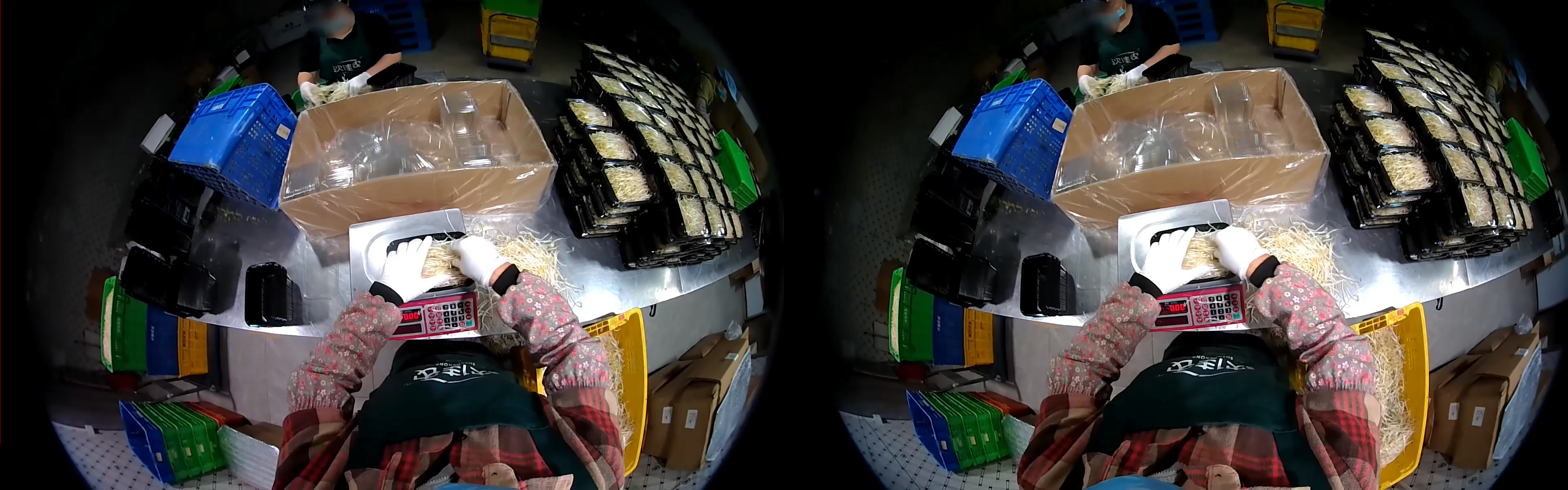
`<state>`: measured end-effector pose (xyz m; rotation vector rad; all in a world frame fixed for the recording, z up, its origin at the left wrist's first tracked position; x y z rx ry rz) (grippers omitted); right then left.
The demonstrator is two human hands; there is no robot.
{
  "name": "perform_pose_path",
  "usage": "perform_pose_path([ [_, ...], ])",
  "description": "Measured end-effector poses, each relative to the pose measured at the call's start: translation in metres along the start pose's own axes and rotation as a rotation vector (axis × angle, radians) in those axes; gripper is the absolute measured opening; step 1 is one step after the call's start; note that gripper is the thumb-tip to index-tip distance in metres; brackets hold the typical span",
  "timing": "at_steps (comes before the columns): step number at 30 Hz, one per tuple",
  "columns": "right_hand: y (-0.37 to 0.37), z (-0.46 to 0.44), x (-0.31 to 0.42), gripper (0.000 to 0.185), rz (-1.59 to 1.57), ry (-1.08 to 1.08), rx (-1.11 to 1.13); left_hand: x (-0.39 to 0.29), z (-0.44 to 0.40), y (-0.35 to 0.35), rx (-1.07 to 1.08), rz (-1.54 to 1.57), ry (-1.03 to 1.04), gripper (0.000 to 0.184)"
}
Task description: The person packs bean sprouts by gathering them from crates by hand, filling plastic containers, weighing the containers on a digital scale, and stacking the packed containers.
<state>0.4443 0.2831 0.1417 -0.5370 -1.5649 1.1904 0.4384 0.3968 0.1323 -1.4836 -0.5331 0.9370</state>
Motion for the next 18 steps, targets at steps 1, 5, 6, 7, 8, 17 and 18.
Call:
perform_pose_path([
  [1,-0.010,0.007,-0.003,0.013,-0.096,0.005,-0.035,-0.003,0.001,-0.003,-0.027,-0.003,0.023,0.089],
  [5,-0.060,0.037,-0.031,0.015,-0.235,0.028,-0.143,-0.005,0.007,-0.001,-0.082,-0.005,0.056,0.091],
  [6,-0.072,0.048,-0.044,0.015,-0.305,0.052,-0.175,-0.008,0.011,-0.006,-0.113,-0.007,0.091,0.090],
  [7,-0.082,0.059,-0.058,0.016,-0.375,0.075,-0.207,-0.010,0.016,-0.014,-0.114,-0.007,0.092,0.090],
  [8,-0.085,0.070,-0.076,0.017,-0.486,0.144,-0.223,-0.015,0.026,-0.032,-0.206,-0.034,0.127,0.089],
  [17,-0.059,0.058,-0.024,0.107,-0.199,0.038,-0.078,-0.004,0.015,-0.027,-0.390,0.322,0.166,0.052],
  [18,-0.047,0.045,-0.012,0.106,-0.109,0.081,0.010,-0.017,0.008,-0.020,-0.340,0.150,0.175,0.050],
])
Point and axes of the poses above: each hand's wrist, its own z-axis away from the middle knuckle, its own y-axis out of the palm, x = y × z, the point moved 10 cm from there along -z, towards the middle knuckle, and after that the axes turned 5 degrees about x, right-handed, at the moved point
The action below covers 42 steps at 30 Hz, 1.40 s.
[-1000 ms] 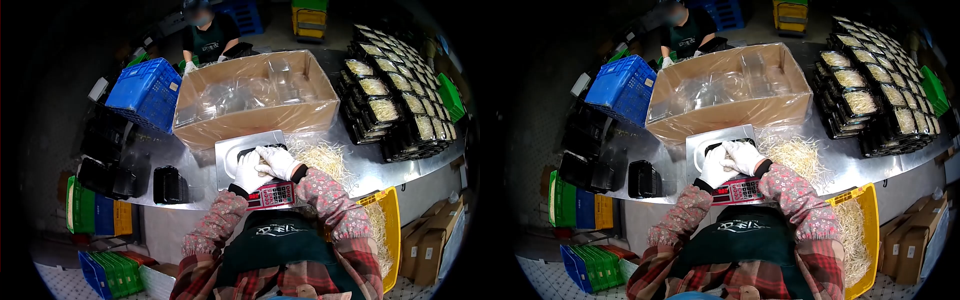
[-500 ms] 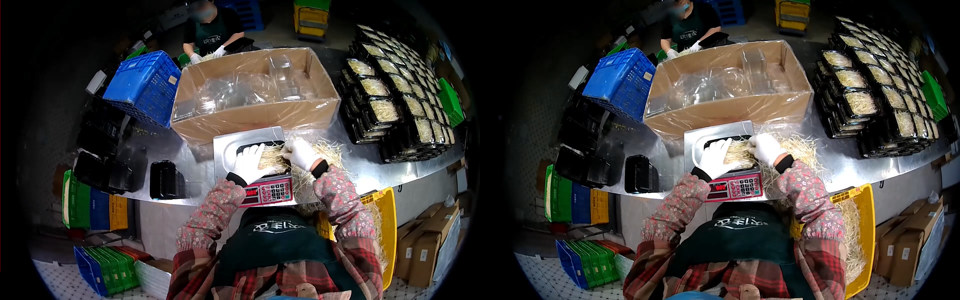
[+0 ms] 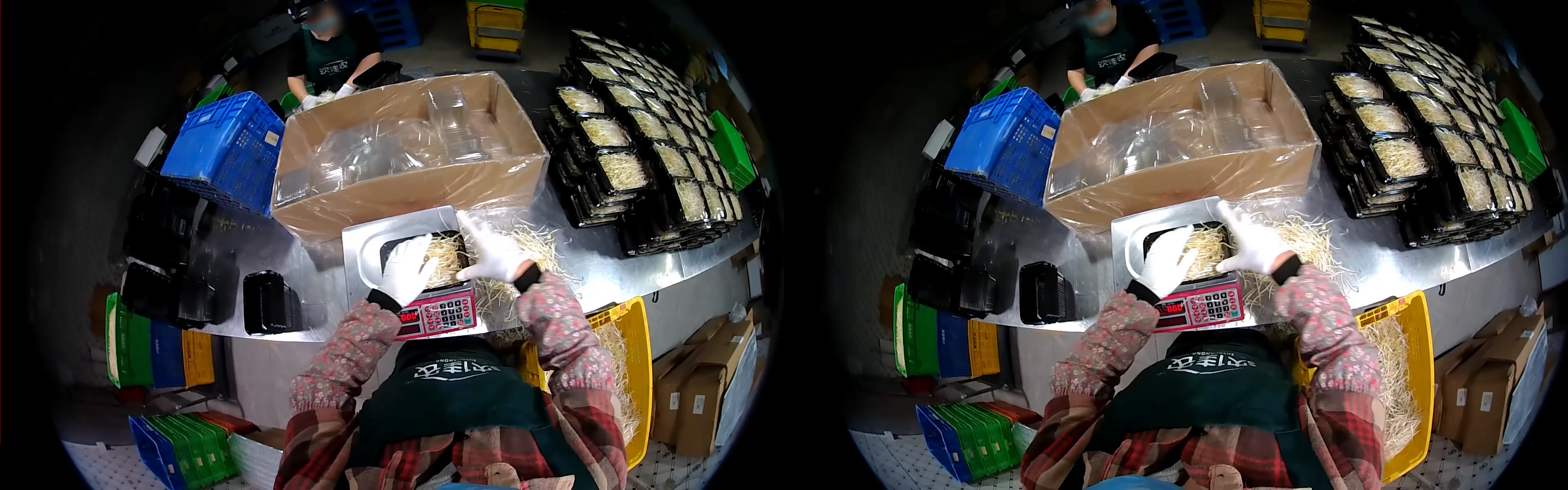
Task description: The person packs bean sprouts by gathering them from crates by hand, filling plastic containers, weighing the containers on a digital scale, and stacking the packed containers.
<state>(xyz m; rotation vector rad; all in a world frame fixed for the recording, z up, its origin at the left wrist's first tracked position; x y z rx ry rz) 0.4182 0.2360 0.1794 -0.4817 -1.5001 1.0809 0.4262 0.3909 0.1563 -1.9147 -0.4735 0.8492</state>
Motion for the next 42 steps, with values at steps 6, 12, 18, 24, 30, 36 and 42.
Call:
perform_pose_path([
  [6,0.051,-0.034,-0.010,0.030,0.333,-0.043,0.030,0.003,-0.014,0.018,0.135,-0.145,-0.036,0.038],
  [12,-0.029,-0.006,-0.042,0.017,-0.152,0.001,-0.156,0.001,-0.007,0.019,0.107,-0.161,-0.002,0.041],
  [18,-0.022,-0.021,-0.075,0.046,0.293,0.187,-0.079,0.003,-0.009,0.023,0.142,-0.154,-0.013,0.043],
  [24,0.022,-0.069,-0.027,0.032,-0.084,0.058,-0.280,0.001,-0.005,0.020,0.079,-0.171,0.015,0.043],
  [30,-0.038,-0.013,-0.103,0.041,0.094,0.306,-0.205,0.005,-0.005,0.019,0.090,-0.103,-0.023,0.044],
  [36,0.034,0.027,-0.032,0.051,-0.221,0.195,0.051,0.002,-0.007,0.019,0.133,-0.119,-0.039,0.044],
  [42,-0.019,0.037,-0.100,0.014,-0.214,0.217,-0.225,-0.001,-0.008,0.007,0.065,-0.060,0.001,0.042],
])
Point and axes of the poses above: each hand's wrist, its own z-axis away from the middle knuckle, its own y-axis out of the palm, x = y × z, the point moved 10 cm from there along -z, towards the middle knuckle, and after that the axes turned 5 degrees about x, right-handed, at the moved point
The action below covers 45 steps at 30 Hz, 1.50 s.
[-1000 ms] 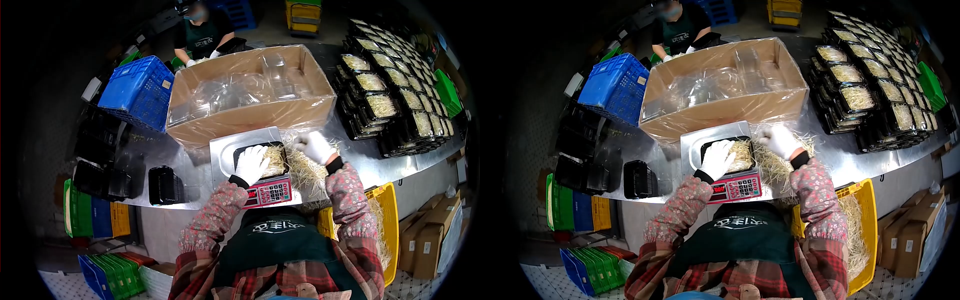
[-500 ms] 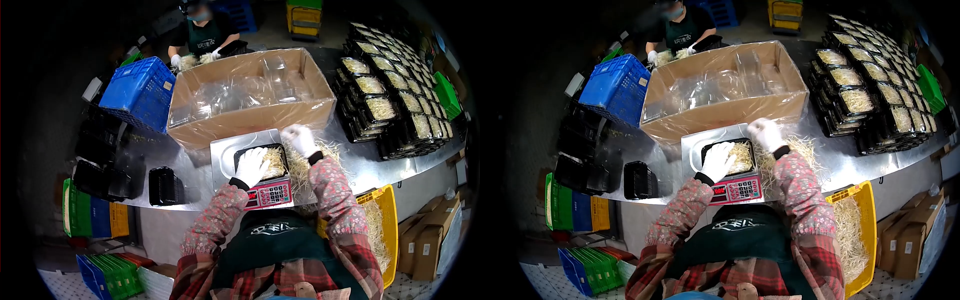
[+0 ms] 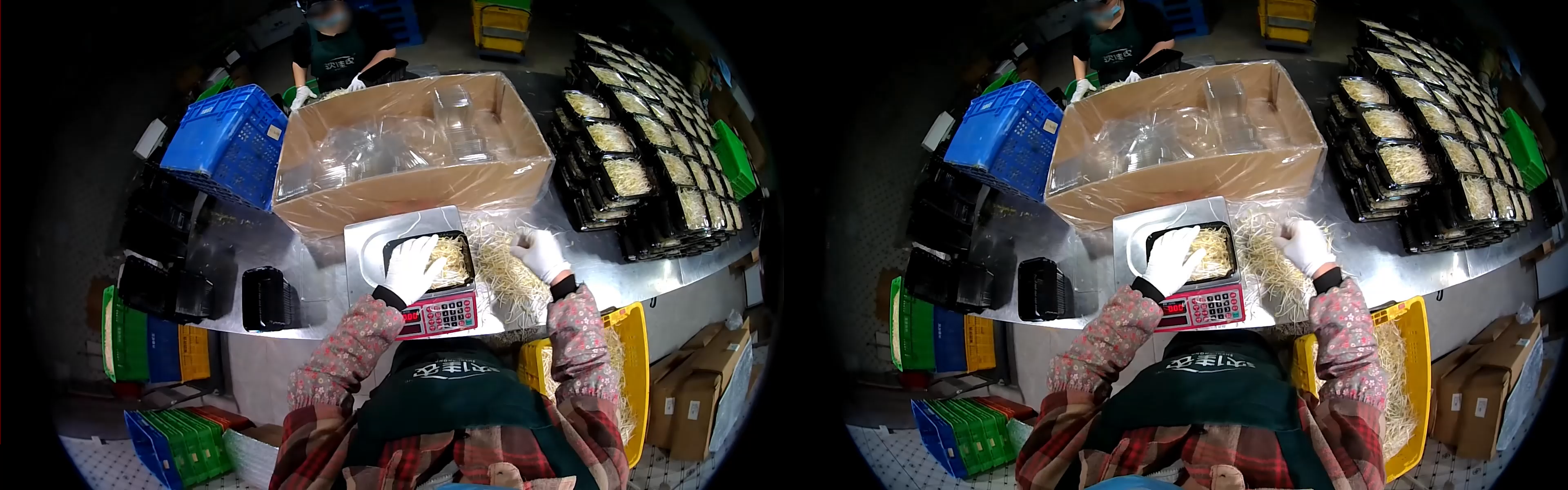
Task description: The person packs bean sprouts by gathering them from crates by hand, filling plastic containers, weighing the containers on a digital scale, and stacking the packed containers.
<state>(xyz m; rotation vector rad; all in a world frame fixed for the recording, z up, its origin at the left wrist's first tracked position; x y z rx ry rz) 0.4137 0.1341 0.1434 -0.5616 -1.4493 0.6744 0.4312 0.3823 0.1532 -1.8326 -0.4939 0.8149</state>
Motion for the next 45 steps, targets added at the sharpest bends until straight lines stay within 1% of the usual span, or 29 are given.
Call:
perform_pose_path([
  [1,-0.017,-0.001,0.002,0.016,0.352,0.025,-0.011,-0.003,-0.001,-0.010,-0.071,0.019,0.011,0.039],
  [2,-0.019,-0.003,0.012,0.026,0.637,-0.027,0.009,-0.006,0.000,-0.018,-0.138,0.038,0.025,0.037],
  [3,-0.013,-0.007,0.020,0.026,0.637,-0.028,0.009,-0.004,-0.002,-0.015,-0.138,0.037,0.025,0.037],
  [5,0.009,-0.019,0.063,0.038,-0.078,-0.154,-0.046,0.009,-0.007,0.007,-0.037,0.103,-0.069,0.034],
  [7,0.059,-0.023,0.101,0.058,-0.317,-0.260,-0.006,0.003,-0.005,0.009,-0.090,0.022,-0.037,0.032],
  [9,0.116,-0.032,0.103,0.071,-0.124,-0.142,0.113,0.011,-0.009,0.026,0.053,-0.075,-0.080,0.034],
  [10,0.133,-0.032,0.102,0.075,-0.063,-0.144,0.098,0.016,-0.007,0.032,0.026,-0.080,-0.073,0.034],
  [11,0.145,-0.034,0.100,0.079,0.001,-0.153,0.083,0.021,-0.007,0.038,-0.006,-0.087,-0.069,0.033],
  [13,0.149,-0.035,0.096,0.081,-0.002,-0.179,0.118,0.020,-0.004,0.031,0.030,-0.080,-0.097,0.034],
  [15,0.147,-0.034,0.104,0.082,-0.039,-0.290,0.240,0.012,0.000,0.014,0.032,-0.036,-0.072,0.033],
  [16,0.135,-0.036,0.114,0.078,-0.068,-0.188,0.425,0.030,0.008,0.029,0.109,-0.004,-0.119,0.036],
  [17,0.118,-0.043,0.121,0.066,-0.052,-0.255,0.373,0.025,0.016,0.006,0.082,0.018,-0.107,0.034],
  [19,0.080,-0.066,0.127,0.055,-0.333,-0.314,0.170,0.030,0.032,-0.019,0.047,0.099,-0.033,0.033],
  [20,0.061,-0.079,0.125,0.048,-0.388,-0.377,-0.070,0.041,0.043,-0.024,0.044,0.127,-0.082,0.032],
  [21,0.063,-0.093,0.120,0.043,-0.102,-0.361,-0.185,0.050,0.053,-0.031,0.024,0.093,-0.113,0.031],
  [23,0.106,-0.110,0.129,0.043,0.285,-0.496,-0.204,0.058,0.064,-0.047,0.008,0.067,-0.139,0.030],
  [24,0.145,-0.109,0.127,0.048,0.355,-0.522,-0.079,0.062,0.066,-0.048,0.011,0.070,-0.148,0.030],
  [25,0.196,-0.100,0.123,0.053,0.675,-0.723,-0.033,0.063,0.066,-0.048,0.009,0.076,-0.154,0.030],
  [27,0.197,-0.093,0.115,0.058,0.525,-0.698,0.005,0.061,0.066,-0.049,0.013,0.051,-0.164,0.030],
  [30,0.122,-0.101,0.053,0.065,0.553,-0.331,-0.114,0.062,0.067,-0.049,-0.024,0.036,-0.147,0.032],
  [31,0.100,-0.103,0.019,0.065,0.543,-0.108,-0.042,0.061,0.065,-0.050,-0.018,0.024,-0.147,0.032],
  [32,0.098,-0.113,-0.026,0.057,0.627,0.092,0.261,0.060,0.060,-0.050,-0.022,0.007,-0.141,0.032],
  [33,0.082,-0.111,-0.029,0.045,0.558,-0.031,0.335,0.059,0.057,-0.048,-0.017,-0.006,-0.138,0.032],
  [35,0.029,-0.117,0.007,0.036,0.440,-0.020,0.239,0.056,0.042,-0.036,0.000,-0.022,-0.131,0.033],
  [37,-0.011,-0.147,0.037,0.033,0.269,-0.044,0.018,0.051,0.018,-0.017,0.061,-0.021,-0.145,0.036],
  [39,-0.033,-0.195,0.046,0.030,0.145,-0.078,-0.166,0.043,-0.003,-0.005,0.011,0.012,-0.091,0.043],
  [41,-0.030,-0.255,0.030,0.027,0.279,-0.220,-0.370,0.032,-0.019,-0.013,-0.020,0.129,-0.118,0.046],
  [43,-0.009,-0.298,0.018,0.022,0.621,-0.163,-0.253,0.019,-0.022,-0.031,-0.166,0.095,-0.052,0.052],
  [45,0.007,-0.321,-0.005,0.021,0.740,-0.044,-0.139,0.016,-0.020,-0.053,-0.252,0.138,-0.046,0.051],
])
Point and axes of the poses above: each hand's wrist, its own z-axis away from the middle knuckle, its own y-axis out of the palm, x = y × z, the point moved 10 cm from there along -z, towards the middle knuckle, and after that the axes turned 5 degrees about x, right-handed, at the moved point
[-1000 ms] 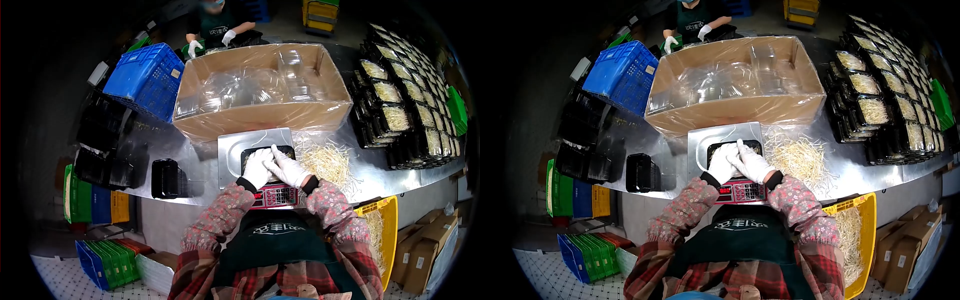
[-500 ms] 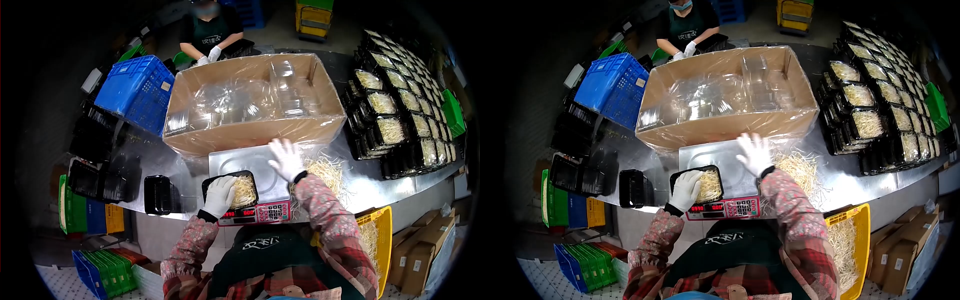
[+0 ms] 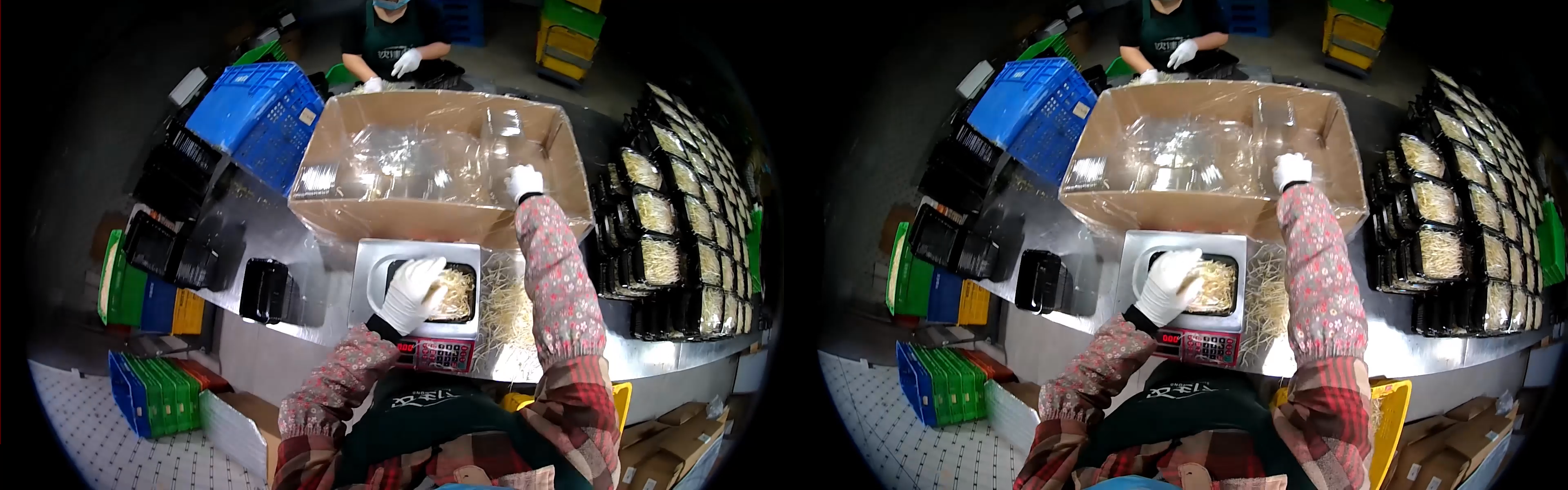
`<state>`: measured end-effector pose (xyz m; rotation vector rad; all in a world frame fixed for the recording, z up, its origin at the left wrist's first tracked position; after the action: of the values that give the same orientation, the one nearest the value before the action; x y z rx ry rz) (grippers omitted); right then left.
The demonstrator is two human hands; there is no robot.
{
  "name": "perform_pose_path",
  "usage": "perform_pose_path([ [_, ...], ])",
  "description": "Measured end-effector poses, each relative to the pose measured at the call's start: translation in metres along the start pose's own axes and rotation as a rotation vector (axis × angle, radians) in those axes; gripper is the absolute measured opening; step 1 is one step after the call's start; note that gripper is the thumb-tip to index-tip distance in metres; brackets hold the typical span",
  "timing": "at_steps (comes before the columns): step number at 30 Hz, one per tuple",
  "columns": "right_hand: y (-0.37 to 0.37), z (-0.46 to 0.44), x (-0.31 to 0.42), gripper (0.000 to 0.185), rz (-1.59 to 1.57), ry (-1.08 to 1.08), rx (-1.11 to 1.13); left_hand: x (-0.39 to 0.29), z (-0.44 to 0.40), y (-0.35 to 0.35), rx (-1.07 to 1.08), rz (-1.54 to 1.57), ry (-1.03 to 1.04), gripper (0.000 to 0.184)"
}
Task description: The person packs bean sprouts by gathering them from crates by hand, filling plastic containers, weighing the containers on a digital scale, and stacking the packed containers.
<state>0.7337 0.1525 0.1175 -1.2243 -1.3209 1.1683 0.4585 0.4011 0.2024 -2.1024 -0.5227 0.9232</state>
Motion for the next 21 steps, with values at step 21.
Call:
perform_pose_path([
  [21,-0.087,0.053,-0.031,0.012,-0.881,-0.169,0.023,0.049,0.060,-0.116,-0.387,0.949,-0.514,0.035],
])
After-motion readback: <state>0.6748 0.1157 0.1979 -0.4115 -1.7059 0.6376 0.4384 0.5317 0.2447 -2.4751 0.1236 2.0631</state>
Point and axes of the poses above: each hand's wrist, its own z-axis away from the middle knuckle, its own y-axis out of the palm, x = y × z, the point moved 10 cm from there along -z, towards the middle knuckle, and after that the axes turned 5 degrees about x, right-handed, at the moved point
